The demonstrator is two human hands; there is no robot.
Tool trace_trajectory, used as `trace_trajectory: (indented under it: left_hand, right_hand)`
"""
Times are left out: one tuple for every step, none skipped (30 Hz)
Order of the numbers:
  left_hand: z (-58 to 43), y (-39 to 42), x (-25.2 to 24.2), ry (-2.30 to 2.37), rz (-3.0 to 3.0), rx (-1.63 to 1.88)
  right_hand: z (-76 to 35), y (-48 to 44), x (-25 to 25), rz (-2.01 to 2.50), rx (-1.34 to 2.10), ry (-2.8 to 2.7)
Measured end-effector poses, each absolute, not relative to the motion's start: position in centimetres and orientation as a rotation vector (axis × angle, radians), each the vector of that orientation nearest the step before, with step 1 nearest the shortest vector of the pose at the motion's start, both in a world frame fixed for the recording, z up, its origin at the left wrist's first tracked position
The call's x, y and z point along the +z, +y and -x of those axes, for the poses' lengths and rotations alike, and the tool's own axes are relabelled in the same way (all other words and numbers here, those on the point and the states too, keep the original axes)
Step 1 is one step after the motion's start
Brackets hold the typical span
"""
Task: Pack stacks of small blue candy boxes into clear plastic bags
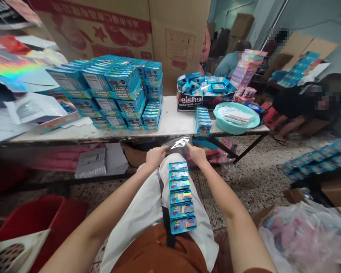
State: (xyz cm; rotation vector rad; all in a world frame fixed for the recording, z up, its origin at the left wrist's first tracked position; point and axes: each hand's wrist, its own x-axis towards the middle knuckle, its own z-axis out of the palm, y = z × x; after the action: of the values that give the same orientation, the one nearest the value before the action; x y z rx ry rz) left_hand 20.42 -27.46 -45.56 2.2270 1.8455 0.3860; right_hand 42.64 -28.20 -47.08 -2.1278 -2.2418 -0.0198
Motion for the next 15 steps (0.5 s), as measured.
trace_trajectory:
  left_hand:
    - [-20.4, -28.0, -46.8, 1.842, -2.197, 0.391]
    - [-20.5, -28.6, -47.9, 1.835, -2.158, 0.408]
    - [-20.6, -29.1, -49.0, 1.822, -2.098, 0.449]
    - [-20.7, -29.6, -49.8, 1.798, -2.018, 0.511]
    - [-21.0, -30.1, -50.6, 1.764, -1.924, 0.59]
    - [-21.2, -30.6, -51.2, 1.725, -1.827, 0.675]
    - [-21.5, -31.0, -51.7, 1.686, -1.739, 0.753]
    - [-21.8, -31.4, -52.0, 1.654, -1.675, 0.812]
    - [-22.0, -31.6, -52.3, 1.63, -1.645, 0.845]
    - [-22.1, -31.9, -52.4, 1.613, -1.632, 0.864]
    - [-22.2, -32.1, -52.5, 1.601, -1.625, 0.874]
    - [-22.2, -32.3, -52.5, 1.591, -1.62, 0.875]
    - [-22.2, -32.5, -52.4, 1.584, -1.616, 0.869]
    - [-22.1, -32.8, -52.3, 1.582, -1.614, 0.856]
    - [-22.0, -33.1, -52.0, 1.583, -1.613, 0.838]
  right_hand:
    - [-42.6, -28.6, -48.1, 2.106, 0.128, -2.171]
    - [-42.6, -29.0, -49.1, 2.067, 0.275, -2.09]
    - [-42.4, -29.4, -49.9, 2.016, 0.406, -2.008]
    - [-42.3, -29.8, -50.7, 1.963, 0.516, -1.93]
    - [-42.2, -30.1, -51.3, 1.917, 0.601, -1.862]
    - [-42.0, -30.4, -51.9, 1.882, 0.664, -1.811]
    - [-41.9, -30.6, -52.4, 1.853, 0.717, -1.769]
    - [-41.8, -30.8, -52.8, 1.822, 0.776, -1.721]
    - [-41.6, -30.9, -53.1, 1.797, 0.827, -1.674]
    - [-41.5, -30.9, -53.4, 1.782, 0.867, -1.634]
    - [-41.3, -31.0, -53.6, 1.773, 0.896, -1.595]
    - [-41.0, -31.2, -53.6, 1.768, 0.917, -1.552]
    - [-40.8, -31.4, -53.6, 1.767, 0.927, -1.507]
    - [-40.5, -31.7, -53.5, 1.769, 0.93, -1.463]
    - [-40.1, -32.1, -53.4, 1.774, 0.928, -1.42]
